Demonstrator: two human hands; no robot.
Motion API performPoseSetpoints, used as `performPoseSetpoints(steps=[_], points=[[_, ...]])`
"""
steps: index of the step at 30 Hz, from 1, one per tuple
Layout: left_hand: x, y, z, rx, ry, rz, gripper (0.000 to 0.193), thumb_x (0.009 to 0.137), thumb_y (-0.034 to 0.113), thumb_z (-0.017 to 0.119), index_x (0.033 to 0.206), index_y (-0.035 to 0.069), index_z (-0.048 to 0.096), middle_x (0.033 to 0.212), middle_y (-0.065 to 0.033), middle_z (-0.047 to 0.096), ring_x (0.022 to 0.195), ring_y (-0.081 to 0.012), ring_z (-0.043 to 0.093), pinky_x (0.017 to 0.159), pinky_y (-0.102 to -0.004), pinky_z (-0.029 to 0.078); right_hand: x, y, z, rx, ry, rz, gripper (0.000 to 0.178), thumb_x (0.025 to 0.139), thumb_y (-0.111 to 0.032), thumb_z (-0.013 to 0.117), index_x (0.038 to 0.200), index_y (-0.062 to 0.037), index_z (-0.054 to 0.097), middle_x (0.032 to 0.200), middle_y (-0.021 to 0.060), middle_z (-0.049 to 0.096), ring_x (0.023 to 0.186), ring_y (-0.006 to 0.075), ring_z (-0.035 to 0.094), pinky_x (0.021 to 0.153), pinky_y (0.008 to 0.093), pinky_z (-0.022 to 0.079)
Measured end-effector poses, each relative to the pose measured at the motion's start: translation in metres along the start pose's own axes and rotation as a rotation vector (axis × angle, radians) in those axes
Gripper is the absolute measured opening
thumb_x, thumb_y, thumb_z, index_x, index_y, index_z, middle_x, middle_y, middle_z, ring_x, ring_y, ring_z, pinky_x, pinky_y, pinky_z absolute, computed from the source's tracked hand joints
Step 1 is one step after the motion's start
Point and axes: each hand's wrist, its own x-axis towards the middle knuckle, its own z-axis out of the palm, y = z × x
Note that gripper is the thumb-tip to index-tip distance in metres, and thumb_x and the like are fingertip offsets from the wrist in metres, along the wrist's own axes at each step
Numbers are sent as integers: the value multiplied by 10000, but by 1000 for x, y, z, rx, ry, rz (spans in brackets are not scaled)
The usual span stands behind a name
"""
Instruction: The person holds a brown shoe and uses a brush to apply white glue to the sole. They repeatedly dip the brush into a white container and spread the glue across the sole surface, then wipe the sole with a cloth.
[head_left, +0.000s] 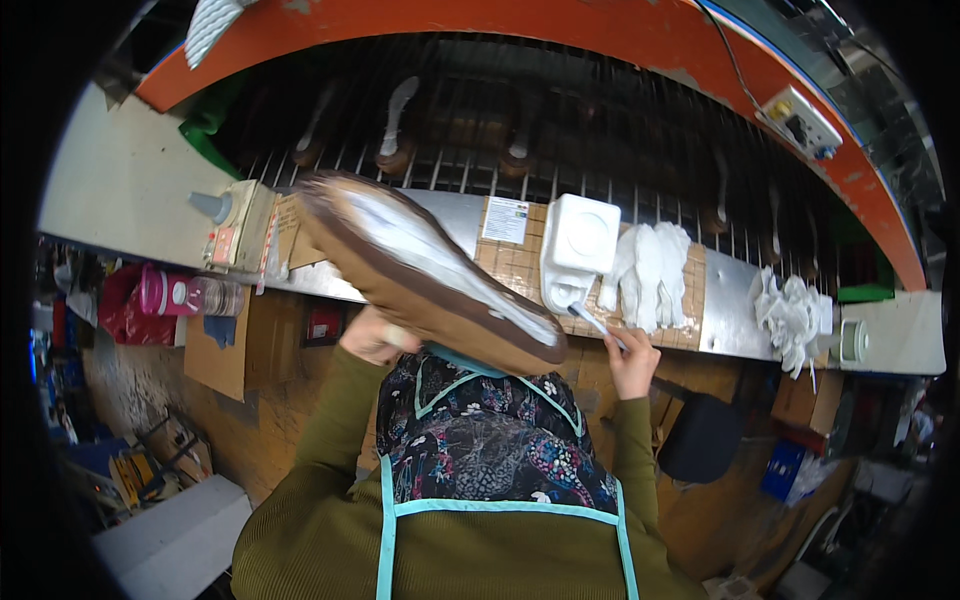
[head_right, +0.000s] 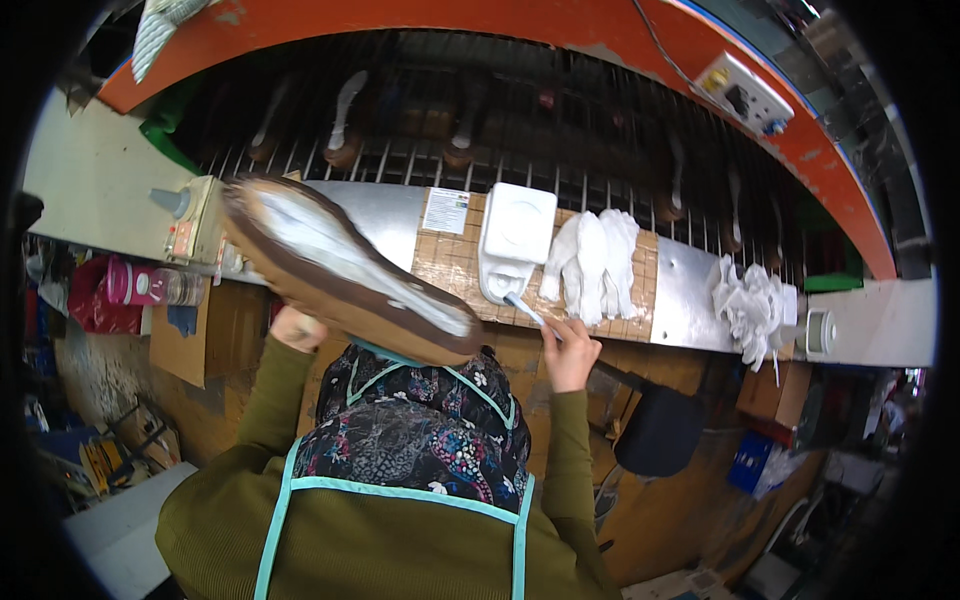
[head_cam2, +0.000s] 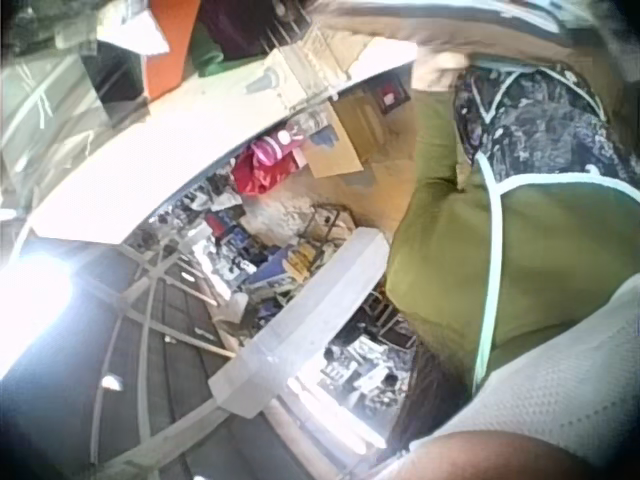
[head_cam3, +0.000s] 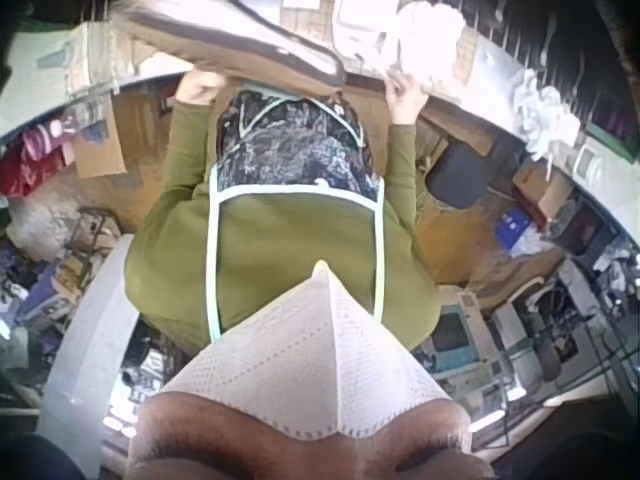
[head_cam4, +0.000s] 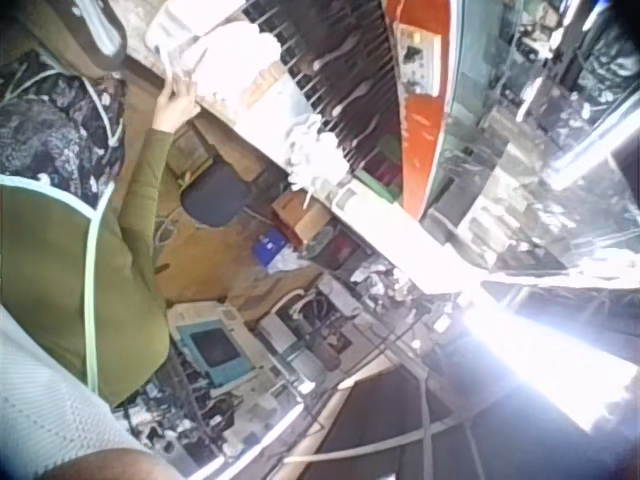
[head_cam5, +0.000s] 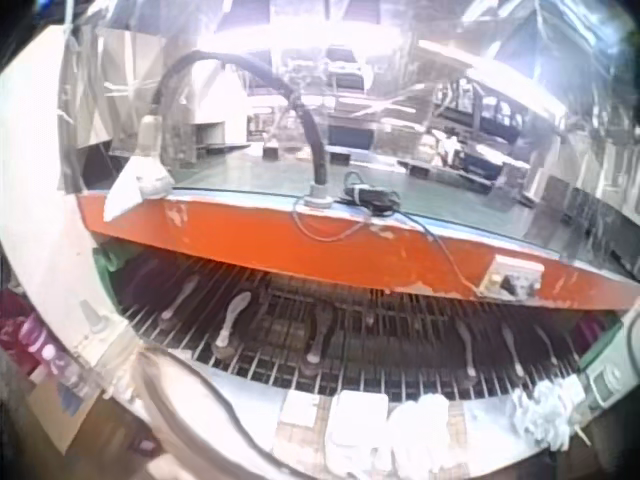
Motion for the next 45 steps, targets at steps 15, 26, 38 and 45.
performPoseSetpoints(steps=[15,26,38,45], points=[[-9,21,-6,-554,-47,275,894,852,648,520,1479,89,213,1408,-349,272,1144,-567,451,801,-628,539,28,-10,67,-455,99,-269,310,767,-37,619,1062,-126,653,874,74,552,709,277,623,572,409,509],[-14,-14,-41,-678,-99,-35,1154,742,803,498,1403,-100,217,1300,-361,368,1083,-513,509,853,-543,522,44,-11,28,-529,-155,-287,206,769,-51,588,940,-106,690,878,74,575,734,285,619,668,411,476],[27,6,1,-436,24,57,972,802,784,414,1372,-2,383,1094,-319,577,893,-370,672,499,-383,611,104,53,4,241,-749,148,175,887,-190,618,981,-74,708,775,83,676,727,194,625,689,319,470],[49,-5,7,-148,135,68,894,823,737,475,1379,41,402,1301,-139,519,1156,-224,541,985,-364,470,82,-78,-52,156,17,-326,101,773,-131,744,860,-82,732,818,21,637,694,121,571,720,287,356]])
